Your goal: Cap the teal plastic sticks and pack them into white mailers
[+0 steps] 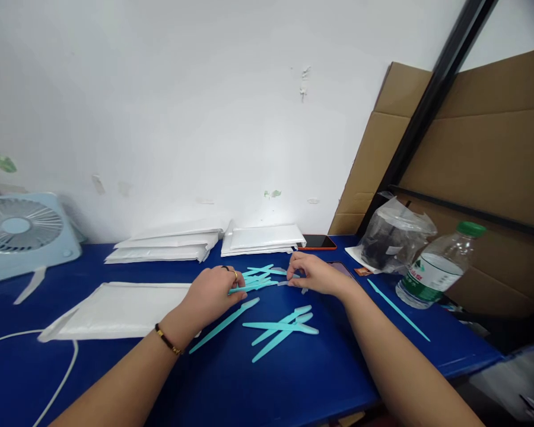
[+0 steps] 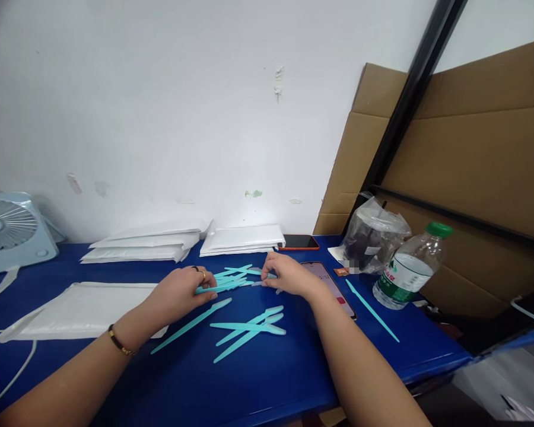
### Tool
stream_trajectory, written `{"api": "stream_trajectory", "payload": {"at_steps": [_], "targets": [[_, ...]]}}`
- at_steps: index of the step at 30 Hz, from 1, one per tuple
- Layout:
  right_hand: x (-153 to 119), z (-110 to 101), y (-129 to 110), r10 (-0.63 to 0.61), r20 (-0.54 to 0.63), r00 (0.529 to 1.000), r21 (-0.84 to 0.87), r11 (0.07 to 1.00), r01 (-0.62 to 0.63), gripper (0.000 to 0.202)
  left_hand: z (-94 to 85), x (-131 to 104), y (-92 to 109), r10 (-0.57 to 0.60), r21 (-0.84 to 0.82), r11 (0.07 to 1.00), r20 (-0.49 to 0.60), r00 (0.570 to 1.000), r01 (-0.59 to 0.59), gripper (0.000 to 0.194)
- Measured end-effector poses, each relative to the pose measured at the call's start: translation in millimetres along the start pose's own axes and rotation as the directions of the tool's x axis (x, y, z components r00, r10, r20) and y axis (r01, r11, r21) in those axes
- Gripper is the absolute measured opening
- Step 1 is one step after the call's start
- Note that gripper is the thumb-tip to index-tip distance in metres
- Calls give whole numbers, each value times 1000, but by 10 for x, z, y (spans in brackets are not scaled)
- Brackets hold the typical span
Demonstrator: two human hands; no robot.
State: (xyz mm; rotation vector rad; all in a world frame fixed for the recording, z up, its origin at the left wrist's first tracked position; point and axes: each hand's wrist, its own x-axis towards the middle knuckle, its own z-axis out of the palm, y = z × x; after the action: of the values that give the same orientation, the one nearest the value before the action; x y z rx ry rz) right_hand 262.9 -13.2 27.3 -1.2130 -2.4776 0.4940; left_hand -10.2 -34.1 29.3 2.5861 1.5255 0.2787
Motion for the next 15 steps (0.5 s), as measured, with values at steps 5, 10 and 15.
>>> {"api": "stream_trajectory", "payload": {"at_steps": [5,10,15], "targets": [[-79,-65,-4,17,81,997,71,997,-23,15,-99,-124,-56,-139,-17,989,224,965,146,30],[22,110,-295,-63,72,995,57,997,59,23,-31,-124,94,-100,-56,991,285,953,121,9],[132,270,-373,-134,171,976,53,991,127,23,106,-28,178,-40,-99,994,125,991,53,11]]}}
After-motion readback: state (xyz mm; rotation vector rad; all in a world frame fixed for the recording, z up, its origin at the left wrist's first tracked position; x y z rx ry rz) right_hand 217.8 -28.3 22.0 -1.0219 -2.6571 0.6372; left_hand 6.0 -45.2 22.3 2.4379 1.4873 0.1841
